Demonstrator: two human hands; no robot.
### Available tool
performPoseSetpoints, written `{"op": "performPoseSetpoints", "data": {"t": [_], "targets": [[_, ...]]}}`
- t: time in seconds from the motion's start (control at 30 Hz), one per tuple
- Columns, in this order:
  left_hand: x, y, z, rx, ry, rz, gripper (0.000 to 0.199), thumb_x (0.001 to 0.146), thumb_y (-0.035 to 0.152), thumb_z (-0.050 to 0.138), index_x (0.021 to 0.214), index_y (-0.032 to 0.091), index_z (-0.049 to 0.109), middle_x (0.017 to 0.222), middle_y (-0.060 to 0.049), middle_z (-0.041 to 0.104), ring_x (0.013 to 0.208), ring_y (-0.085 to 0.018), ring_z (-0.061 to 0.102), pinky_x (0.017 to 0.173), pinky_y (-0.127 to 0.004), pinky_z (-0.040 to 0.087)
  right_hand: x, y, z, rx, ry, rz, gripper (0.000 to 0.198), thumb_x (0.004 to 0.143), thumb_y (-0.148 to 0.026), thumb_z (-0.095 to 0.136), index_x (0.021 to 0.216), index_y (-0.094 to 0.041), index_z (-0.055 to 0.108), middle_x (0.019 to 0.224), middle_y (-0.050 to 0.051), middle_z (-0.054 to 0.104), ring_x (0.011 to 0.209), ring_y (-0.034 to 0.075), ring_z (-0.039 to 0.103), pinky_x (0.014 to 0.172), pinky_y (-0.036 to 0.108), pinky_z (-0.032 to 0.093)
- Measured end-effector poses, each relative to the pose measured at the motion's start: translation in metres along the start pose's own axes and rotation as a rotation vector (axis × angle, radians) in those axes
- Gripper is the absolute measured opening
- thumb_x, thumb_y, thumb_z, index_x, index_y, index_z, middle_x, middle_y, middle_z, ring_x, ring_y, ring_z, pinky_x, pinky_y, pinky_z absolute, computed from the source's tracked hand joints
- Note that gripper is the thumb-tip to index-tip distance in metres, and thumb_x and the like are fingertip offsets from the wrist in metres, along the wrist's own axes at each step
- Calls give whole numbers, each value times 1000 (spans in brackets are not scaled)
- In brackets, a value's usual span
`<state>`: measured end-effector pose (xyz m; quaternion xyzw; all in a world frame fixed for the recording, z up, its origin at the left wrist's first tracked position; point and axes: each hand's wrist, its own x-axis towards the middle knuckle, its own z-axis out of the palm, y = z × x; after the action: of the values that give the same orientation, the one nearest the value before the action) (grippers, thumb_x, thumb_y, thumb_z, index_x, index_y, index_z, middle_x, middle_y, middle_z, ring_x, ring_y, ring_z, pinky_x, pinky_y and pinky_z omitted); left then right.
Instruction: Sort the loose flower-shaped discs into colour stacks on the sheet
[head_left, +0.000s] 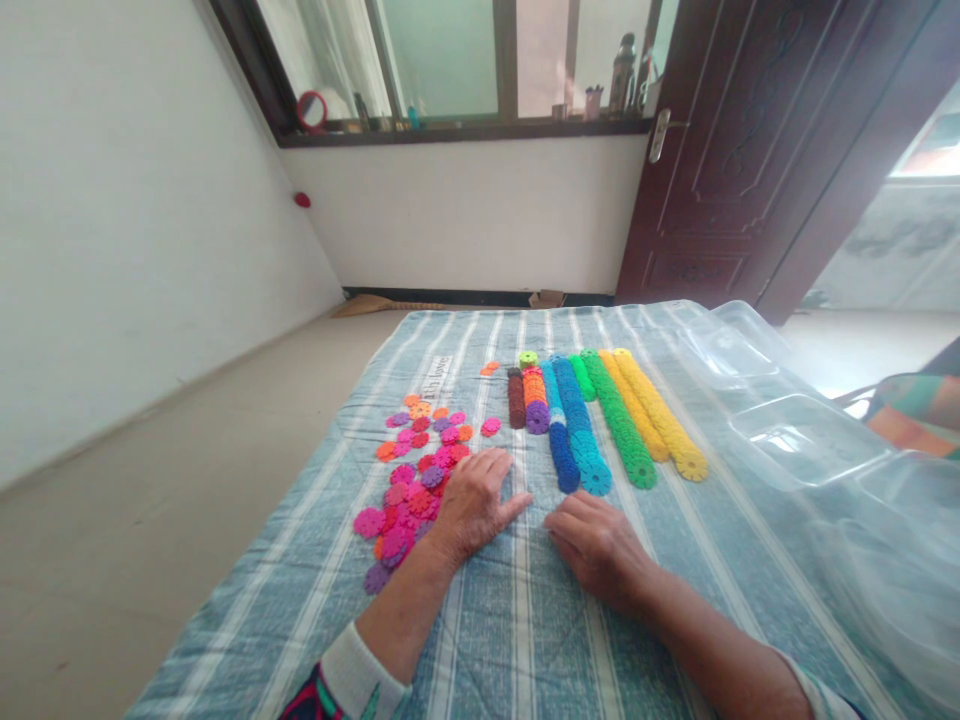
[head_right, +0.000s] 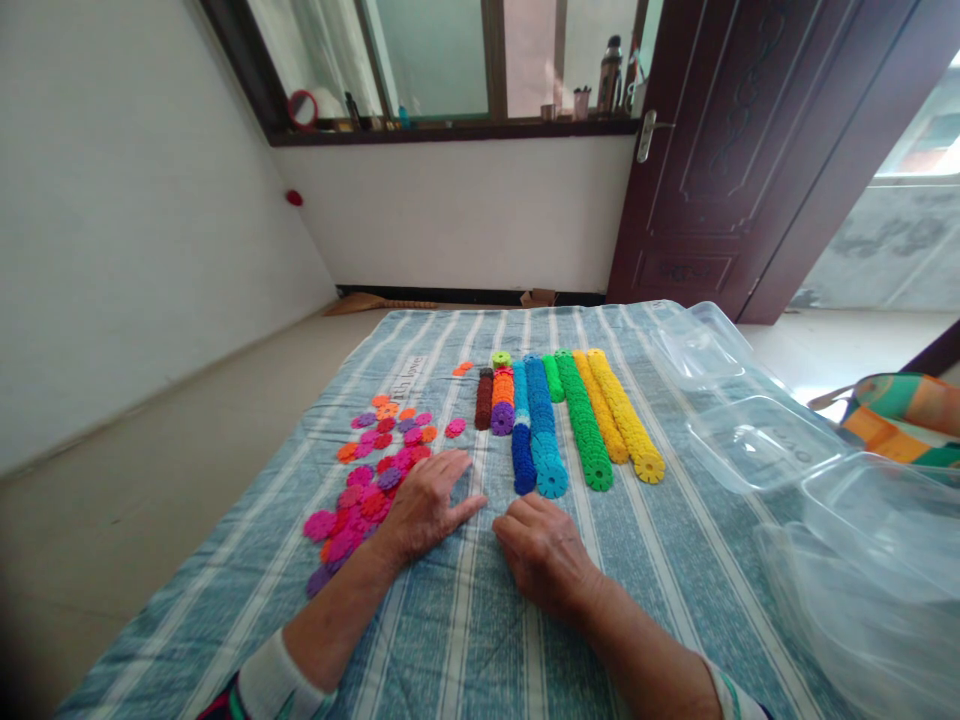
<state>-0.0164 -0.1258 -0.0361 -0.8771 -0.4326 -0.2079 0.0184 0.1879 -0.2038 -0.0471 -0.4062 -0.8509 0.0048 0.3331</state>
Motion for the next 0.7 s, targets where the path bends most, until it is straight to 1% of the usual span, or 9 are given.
{"op": "performPoseSetpoints", "data": {"t": [0.17, 0.33, 0.53, 0.7], "targets": [[0, -1, 2, 7, 0, 7, 41, 80, 45, 70, 110, 18, 63, 122, -14, 66, 116, -30, 60, 99, -47, 48, 0, 0, 1, 0, -3, 5, 28, 97, -13, 43, 74, -19, 56, 71, 2, 54, 70, 16, 46, 64, 29, 31], [0, 0, 1, 1, -3, -3, 42, 79, 44, 71, 111, 17, 63, 123, -15, 66, 117, -31, 60, 100, -48, 48, 1, 0, 0, 4, -3, 10, 28, 98, -14, 42, 73, -19, 56, 71, 3, 54, 70, 17, 45, 64, 29, 31], [0, -1, 1, 24, -9, 12, 42, 81, 45, 68, 112, 16, 63, 124, -15, 65, 117, -31, 59, 100, -49, 48, 1, 0, -1, 11, -1, 3, 27, 97, -14, 43, 74, -19, 56, 71, 3, 54, 70, 17, 45, 65, 29, 30], [0, -1, 1, 14, 3, 14, 42, 80, 45, 70, 111, 17, 63, 123, -15, 66, 116, -31, 60, 99, -48, 49, 0, 0, 0, 10, 11, -5, 24, 95, -12, 44, 75, -18, 55, 71, 2, 54, 70, 16, 45, 65, 29, 30]]}}
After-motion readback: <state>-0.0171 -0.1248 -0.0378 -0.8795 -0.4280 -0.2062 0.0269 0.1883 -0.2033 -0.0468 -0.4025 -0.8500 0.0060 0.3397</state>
